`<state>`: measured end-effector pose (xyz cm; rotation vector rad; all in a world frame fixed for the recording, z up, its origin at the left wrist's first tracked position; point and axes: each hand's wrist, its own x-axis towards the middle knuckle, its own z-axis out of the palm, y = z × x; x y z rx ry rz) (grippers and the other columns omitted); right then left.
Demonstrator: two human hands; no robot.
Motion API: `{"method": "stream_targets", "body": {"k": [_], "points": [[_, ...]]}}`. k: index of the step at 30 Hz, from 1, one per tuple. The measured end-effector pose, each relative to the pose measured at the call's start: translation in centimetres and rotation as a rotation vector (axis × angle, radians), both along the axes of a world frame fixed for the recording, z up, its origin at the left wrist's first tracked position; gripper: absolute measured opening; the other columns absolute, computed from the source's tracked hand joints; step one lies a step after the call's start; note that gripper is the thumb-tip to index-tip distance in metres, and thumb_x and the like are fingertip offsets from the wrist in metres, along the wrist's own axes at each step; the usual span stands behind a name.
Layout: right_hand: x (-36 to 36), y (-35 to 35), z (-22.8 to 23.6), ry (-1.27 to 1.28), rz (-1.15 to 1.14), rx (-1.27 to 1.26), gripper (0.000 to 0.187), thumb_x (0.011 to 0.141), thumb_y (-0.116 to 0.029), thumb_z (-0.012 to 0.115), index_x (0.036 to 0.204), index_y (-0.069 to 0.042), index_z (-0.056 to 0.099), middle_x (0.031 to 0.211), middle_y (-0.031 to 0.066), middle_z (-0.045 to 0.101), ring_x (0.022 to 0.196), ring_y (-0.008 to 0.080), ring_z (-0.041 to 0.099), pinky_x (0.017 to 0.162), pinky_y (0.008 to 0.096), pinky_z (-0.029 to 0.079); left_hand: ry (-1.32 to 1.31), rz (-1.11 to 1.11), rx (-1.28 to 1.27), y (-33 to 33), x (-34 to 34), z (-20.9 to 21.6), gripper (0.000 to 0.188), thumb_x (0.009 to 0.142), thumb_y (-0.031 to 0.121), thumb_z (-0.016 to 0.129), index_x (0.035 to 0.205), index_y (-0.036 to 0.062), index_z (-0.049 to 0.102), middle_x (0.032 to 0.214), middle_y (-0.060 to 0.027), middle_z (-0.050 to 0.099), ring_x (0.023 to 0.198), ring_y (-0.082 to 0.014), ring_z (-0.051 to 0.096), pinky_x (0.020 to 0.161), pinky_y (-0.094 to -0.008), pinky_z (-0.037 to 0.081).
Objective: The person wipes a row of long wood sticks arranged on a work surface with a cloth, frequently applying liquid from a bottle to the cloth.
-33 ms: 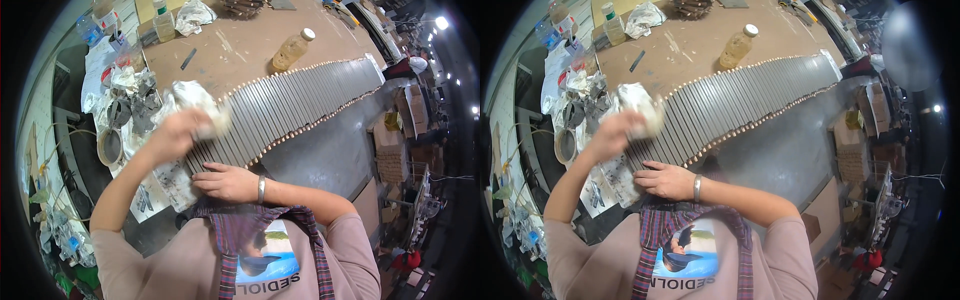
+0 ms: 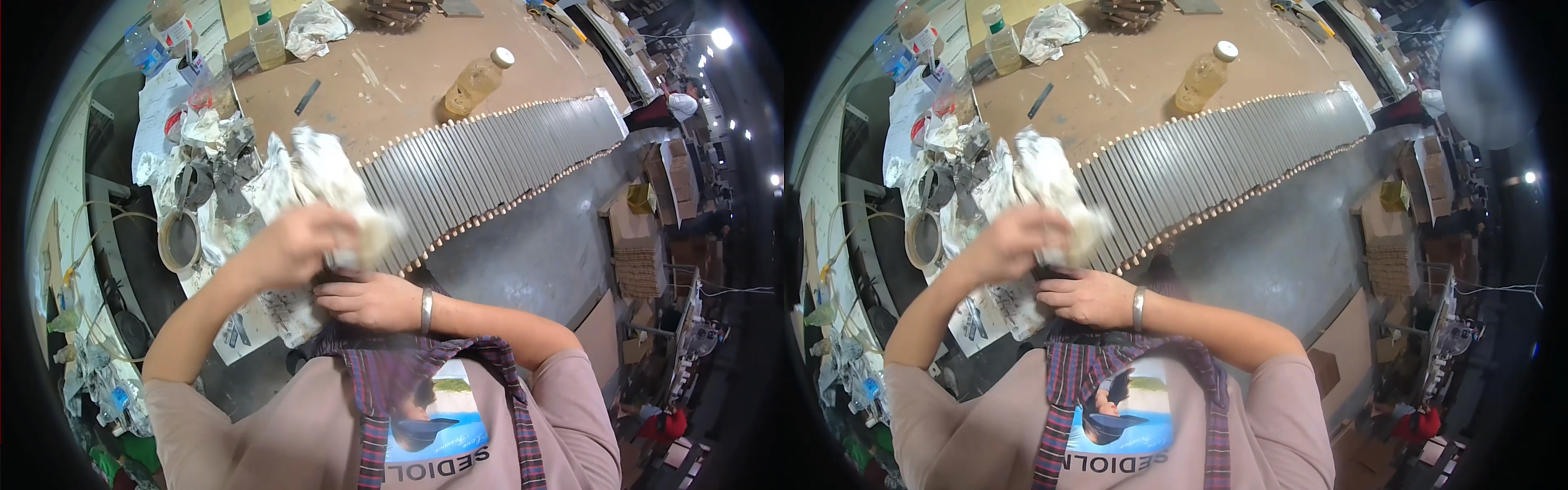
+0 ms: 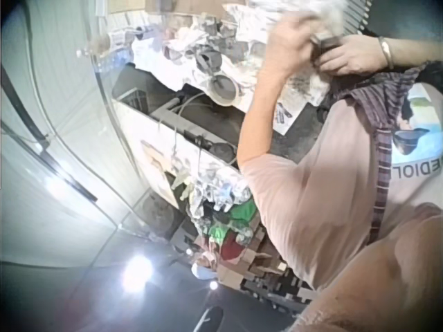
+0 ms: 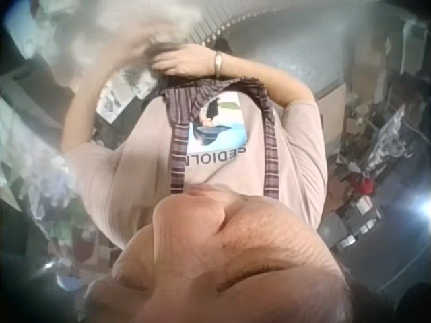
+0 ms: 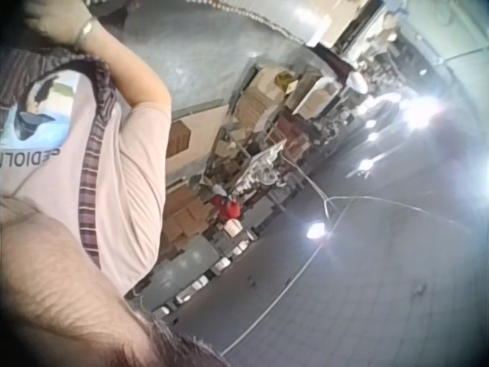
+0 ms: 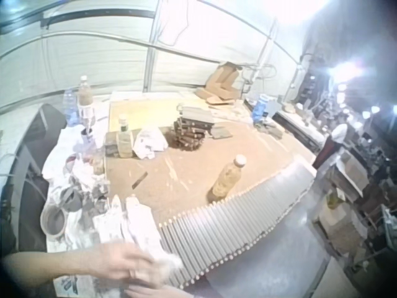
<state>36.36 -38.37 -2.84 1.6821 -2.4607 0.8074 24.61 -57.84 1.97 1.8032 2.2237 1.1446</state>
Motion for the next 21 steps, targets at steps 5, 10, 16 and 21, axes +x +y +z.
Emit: {"method": "stream_targets", "body": {"k": [5, 10, 16, 21], "points": [[0.5, -0.7, 0.8, 0.010, -0.007, 0.007, 0.020, 0.080, -0.017, 0.059, 0.091, -0.006, 0.073, 0.127, 0.0083, 0.061, 0.136, 0.0242, 0.047, 0.120, 0.0459, 0.033, 0.086, 0.188, -0.015, -2.7, -6.0, -4.3, 0.050, 0.067, -0.013, 0.059, 0.105, 0.0156, 0.075, 0.126, -0.0067, 0.068, 0.111, -0.0307, 0.063, 0.098, -0.0393, 0.051], [0.6, 0.0, 0.7, -0.034, 0.003, 0.028, 0.020, 0.087, -0.016, 0.060, 0.097, -0.003, 0.071, 0.137, 0.0114, 0.058, 0.139, 0.0270, 0.045, 0.119, 0.0478, 0.033, -0.243, 0.416, -0.039, -4.0, -6.6, -3.1, 0.029, 0.077, -0.005, 0.063, 0.105, 0.0002, 0.073, 0.106, -0.0127, 0.073, 0.096, -0.0253, 0.069, 0.086, -0.0334, 0.053], [0.5, -0.6, 0.9, 0.039, -0.039, 0.031, 0.019, 0.083, -0.017, 0.060, 0.094, -0.009, 0.073, 0.135, 0.0063, 0.058, 0.140, 0.0237, 0.043, 0.121, 0.0460, 0.031, -0.925, 0.523, -0.138, -0.8, -7.1, -4.4, 0.014, 0.089, 0.010, 0.069, 0.094, -0.0027, 0.071, 0.070, -0.0036, 0.064, 0.069, -0.0076, 0.056, 0.062, -0.0277, 0.045], [0.2, -0.4, 1.2, 0.002, 0.021, 0.089, 0.021, 0.088, -0.018, 0.060, 0.102, -0.005, 0.071, 0.138, 0.0091, 0.056, 0.142, 0.0259, 0.042, 0.118, 0.0476, 0.034, -0.743, 0.479, -0.110, 0.1, -6.7, -6.0, 0.011, 0.087, 0.007, 0.066, 0.088, -0.0038, 0.067, 0.065, -0.0058, 0.059, 0.062, -0.0133, 0.054, 0.060, -0.0314, 0.044]]}}
